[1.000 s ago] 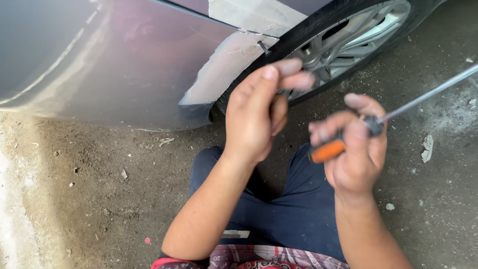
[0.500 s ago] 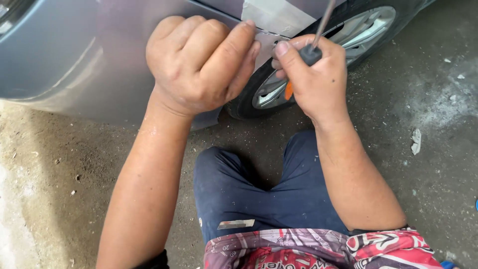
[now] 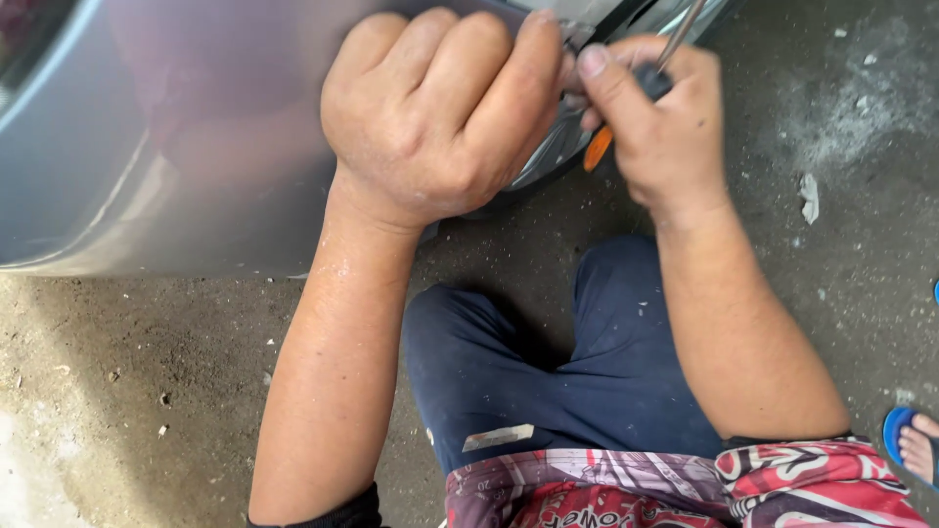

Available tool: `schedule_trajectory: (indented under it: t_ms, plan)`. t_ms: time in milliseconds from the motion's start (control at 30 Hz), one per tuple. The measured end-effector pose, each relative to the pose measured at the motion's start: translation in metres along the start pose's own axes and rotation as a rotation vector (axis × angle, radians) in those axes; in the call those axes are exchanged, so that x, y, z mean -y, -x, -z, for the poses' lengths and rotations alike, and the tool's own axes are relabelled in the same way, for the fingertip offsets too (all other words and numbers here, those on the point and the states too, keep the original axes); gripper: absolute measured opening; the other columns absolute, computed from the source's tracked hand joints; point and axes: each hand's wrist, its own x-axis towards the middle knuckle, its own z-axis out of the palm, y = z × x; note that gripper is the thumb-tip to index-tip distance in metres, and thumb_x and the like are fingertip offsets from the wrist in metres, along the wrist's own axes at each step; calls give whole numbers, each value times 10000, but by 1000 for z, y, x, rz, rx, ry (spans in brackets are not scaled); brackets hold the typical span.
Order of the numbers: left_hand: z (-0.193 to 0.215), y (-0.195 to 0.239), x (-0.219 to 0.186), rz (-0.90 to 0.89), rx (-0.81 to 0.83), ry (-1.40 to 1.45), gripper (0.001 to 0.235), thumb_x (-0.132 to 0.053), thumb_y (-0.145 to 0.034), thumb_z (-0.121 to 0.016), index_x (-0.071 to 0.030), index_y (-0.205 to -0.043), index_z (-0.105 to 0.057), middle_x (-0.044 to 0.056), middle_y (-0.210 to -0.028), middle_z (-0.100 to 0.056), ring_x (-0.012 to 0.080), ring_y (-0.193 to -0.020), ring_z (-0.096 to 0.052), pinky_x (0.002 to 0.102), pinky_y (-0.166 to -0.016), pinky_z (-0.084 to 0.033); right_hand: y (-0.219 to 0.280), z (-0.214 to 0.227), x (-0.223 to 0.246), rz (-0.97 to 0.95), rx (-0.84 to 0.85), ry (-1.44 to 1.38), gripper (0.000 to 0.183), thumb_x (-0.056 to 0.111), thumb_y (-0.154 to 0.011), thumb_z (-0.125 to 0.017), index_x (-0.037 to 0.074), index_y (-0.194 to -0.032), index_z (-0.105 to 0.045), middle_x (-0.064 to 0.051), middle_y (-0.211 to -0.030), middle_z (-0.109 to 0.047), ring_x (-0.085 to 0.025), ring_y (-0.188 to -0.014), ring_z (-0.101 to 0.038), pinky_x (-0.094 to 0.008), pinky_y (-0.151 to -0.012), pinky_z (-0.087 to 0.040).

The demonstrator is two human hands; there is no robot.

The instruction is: The person uses a screwdriver to push and manipulate a dent on the side panel of a car near the wheel. They repeatedly apply pressure to the dented area and occasionally wipe the surface with a cloth.

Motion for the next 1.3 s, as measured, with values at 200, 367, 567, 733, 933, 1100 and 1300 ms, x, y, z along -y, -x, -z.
schedule_trajectory:
  t_ms: [200,367,567,733,933,1100,1300]
  plan:
    - [0,6,3,25,50,120,309,-75,-960,-640,-36,-1266,-624,14,-1058,-579,168,-956,-602,322,-794,-464,0,11,-11,294,-52,333,143,80,-1007,-786,-11,-924,-715,-37,-818,-686,-78,-723,-613,-222,-656,-485]
    - [-2,2,2,-7,31,25,220,-129,-962,-737,-58,-1165,-693,4,-893,-544,166,-782,-548,342,-681,-390,-6,7,-2,61,39,-7,145,164,-957,-770,40,-911,-712,-3,-812,-698,-55,-713,-632,-204,-643,-509]
    - [-3,-6,-2,-24,74,-14,226,-109,-964,-745,-51,-1177,-700,14,-871,-543,186,-786,-556,349,-694,-385,-16,25,-10,194,88,210,118,138,-987,-774,29,-977,-731,-40,-862,-738,-93,-747,-671,-244,-684,-537]
    - [-7,-10,-8,-15,128,-93,210,-120,-947,-782,-41,-1131,-720,10,-831,-540,178,-739,-539,339,-665,-372,-17,27,-10,381,80,444,178,142,-933,-835,25,-960,-703,-41,-853,-723,-99,-778,-693,-267,-717,-556]
    - [-17,-16,-27,44,188,-205,214,-91,-943,-762,-49,-1148,-719,19,-891,-562,196,-789,-561,356,-729,-394,-33,38,-12,433,191,262,114,112,-932,-798,36,-927,-713,-36,-829,-714,-125,-768,-687,-286,-704,-543]
    - [-25,-23,-61,192,322,-337,191,-108,-945,-776,-91,-1120,-701,33,-927,-590,232,-786,-581,379,-765,-408,-44,48,-35,451,270,170,149,106,-942,-809,45,-887,-685,-42,-803,-690,-181,-738,-687,-299,-666,-532]
    - [-50,-17,-106,575,370,-326,176,-138,-990,-804,-97,-1114,-686,59,-1137,-622,226,-833,-645,364,-725,-519,-52,58,-59,750,183,205,201,33,-909,-830,40,-891,-630,-90,-874,-651,-256,-797,-682,-359,-711,-540]
